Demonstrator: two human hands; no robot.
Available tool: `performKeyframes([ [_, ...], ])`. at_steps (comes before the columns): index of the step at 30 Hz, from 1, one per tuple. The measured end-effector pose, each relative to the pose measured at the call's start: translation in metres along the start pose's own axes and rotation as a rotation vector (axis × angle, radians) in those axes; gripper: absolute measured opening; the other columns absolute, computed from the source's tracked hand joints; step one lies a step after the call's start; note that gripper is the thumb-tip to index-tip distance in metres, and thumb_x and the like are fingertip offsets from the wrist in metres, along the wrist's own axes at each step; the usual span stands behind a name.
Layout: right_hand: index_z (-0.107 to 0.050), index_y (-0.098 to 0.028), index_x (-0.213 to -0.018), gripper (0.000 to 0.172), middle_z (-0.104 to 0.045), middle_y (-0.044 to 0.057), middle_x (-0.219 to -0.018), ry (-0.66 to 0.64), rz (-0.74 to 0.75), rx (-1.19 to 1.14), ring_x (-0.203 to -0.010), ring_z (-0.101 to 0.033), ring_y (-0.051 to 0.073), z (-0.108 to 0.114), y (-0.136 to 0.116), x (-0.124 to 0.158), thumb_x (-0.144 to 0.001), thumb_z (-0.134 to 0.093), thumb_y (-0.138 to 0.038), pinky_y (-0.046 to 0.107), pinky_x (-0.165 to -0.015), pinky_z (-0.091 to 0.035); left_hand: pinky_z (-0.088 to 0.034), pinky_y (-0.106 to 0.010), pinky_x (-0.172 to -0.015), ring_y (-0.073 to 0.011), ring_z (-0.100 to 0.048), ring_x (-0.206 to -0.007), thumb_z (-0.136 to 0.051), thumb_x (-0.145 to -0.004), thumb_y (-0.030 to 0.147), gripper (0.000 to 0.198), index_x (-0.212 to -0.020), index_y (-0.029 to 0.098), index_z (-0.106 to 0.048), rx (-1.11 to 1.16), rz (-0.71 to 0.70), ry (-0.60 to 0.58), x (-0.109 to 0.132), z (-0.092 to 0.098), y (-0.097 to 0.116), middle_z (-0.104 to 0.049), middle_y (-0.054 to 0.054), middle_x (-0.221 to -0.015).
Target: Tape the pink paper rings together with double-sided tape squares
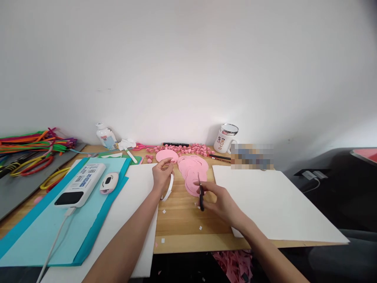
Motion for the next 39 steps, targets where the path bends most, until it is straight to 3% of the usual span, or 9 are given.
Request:
performKeyframes([
  [3, -0.052, -0.023, -0.111, 0.049, -0.055, 0.005, -0.092, -0.065, 0.078, 0.231, -0.084, -0.052, 0.018, -0.016, -0.012, -0.006, -0.064, -0.056, -0.008, 0.032, -0.077, -0.042, -0.029, -0.016, -0.032, -0.0053, -0.041, -0.03, -0.064, -0.061, 0.025, 0.029, -0.087, 0.011, -0.065, -0.022, 0.011, -0.002, 0.0, 0.0, -0.001, -0.05, 0.006, -0.038],
  [7, -0.053, -0.025, -0.108, 0.05, -0.047, 0.005, -0.094, -0.131, 0.105, 0.395, -0.092, -0.048, 0.021, -0.027, -0.019, -0.011, -0.06, -0.064, -0.012, 0.034, -0.079, -0.04, -0.028, -0.016, -0.031, -0.0057, -0.041, -0.029, -0.064, -0.062, 0.028, 0.03, -0.088, 0.011, -0.064, -0.02, 0.0, -0.021, 0.0, 0.001, -0.002, -0.05, 0.006, -0.038],
  [22, -0.053, -0.028, -0.108, 0.04, -0.049, 0.003, -0.09, -0.156, 0.056, 0.481, -0.081, -0.052, 0.017, -0.04, -0.021, -0.016, -0.07, -0.065, -0.021, 0.029, -0.073, -0.038, -0.026, -0.016, -0.029, -0.0051, -0.044, -0.029, -0.065, -0.06, 0.028, 0.029, -0.084, 0.013, -0.064, -0.002, 0.0, -0.032, -0.006, 0.003, -0.011, -0.057, 0.003, -0.053],
  [28, -0.055, -0.028, -0.105, 0.035, -0.05, 0.002, -0.085, -0.214, 0.009, 0.478, -0.071, -0.052, 0.014, -0.038, -0.021, -0.017, -0.071, -0.063, -0.023, 0.025, -0.064, -0.038, -0.029, -0.016, -0.03, -0.0061, -0.046, -0.031, -0.065, -0.06, 0.029, 0.029, -0.085, 0.013, -0.064, -0.015, -0.006, -0.044, -0.007, 0.003, -0.011, -0.055, 0.004, -0.048],
  [39, -0.06, -0.026, -0.098, 0.028, -0.053, 0.005, -0.084, -0.167, 0.027, 0.532, -0.072, -0.052, 0.016, -0.038, -0.024, -0.02, -0.071, -0.063, -0.033, 0.026, -0.065, -0.037, -0.031, -0.016, -0.03, -0.0072, -0.047, -0.031, -0.065, -0.061, 0.029, 0.028, -0.085, 0.014, -0.065, -0.033, -0.016, -0.043, -0.007, 0.003, -0.013, -0.056, 0.004, -0.046],
])
Point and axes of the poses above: each hand's wrist, its own x-axis away from the middle knuckle, its own z-axis out of the back of the hand, y = z × x, the point moved 2 cm from there along -x, towards the middle knuckle
